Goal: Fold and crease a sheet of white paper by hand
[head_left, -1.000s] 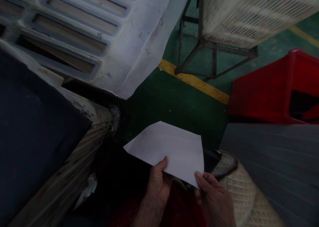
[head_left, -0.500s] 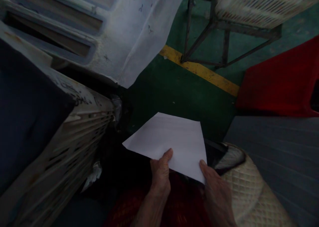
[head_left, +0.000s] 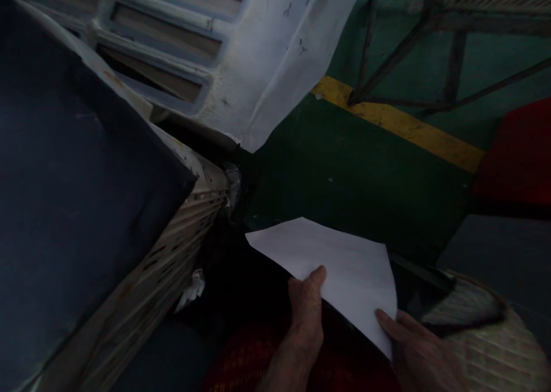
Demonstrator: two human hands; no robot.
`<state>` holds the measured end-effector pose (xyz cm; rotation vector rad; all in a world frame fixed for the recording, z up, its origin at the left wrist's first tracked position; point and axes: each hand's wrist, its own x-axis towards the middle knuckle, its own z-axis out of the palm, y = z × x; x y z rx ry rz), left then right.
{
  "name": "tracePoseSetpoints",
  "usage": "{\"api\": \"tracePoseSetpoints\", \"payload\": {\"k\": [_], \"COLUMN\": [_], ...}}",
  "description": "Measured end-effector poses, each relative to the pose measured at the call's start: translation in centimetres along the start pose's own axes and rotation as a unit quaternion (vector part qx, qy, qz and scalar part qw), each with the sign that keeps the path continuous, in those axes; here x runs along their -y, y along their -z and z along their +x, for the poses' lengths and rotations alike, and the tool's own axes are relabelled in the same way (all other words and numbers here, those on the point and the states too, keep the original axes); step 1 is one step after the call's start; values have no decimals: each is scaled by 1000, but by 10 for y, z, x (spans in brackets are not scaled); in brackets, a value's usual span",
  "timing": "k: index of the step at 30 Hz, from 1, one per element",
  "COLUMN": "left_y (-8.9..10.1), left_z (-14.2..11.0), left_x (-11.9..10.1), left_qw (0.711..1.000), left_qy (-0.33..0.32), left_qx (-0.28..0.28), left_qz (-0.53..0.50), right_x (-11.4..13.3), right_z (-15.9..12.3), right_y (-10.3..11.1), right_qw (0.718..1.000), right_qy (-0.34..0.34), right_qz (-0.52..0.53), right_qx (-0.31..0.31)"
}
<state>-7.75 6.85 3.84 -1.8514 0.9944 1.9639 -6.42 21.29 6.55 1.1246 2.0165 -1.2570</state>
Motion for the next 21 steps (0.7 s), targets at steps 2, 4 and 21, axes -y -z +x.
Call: {"api": "tracePoseSetpoints", "payload": {"k": [2,4,21], "left_y": [4,6,86], "left_z": [0,0,-25], "left_x": [0,-1,-11], "left_qw": [1000,1000,991], "left_qy": [4,5,84], "left_qx": [1,22,101], "left_qz": [2,4,38], "right_x": [6,13,65], "right_z": [-3,-7,44], "right_y": [-7,-12,15], "right_qw": [987,971,906], "right_qy": [-118,-173,-188], "right_qz": [104,162,372], "right_qx": [26,19,-73]}}
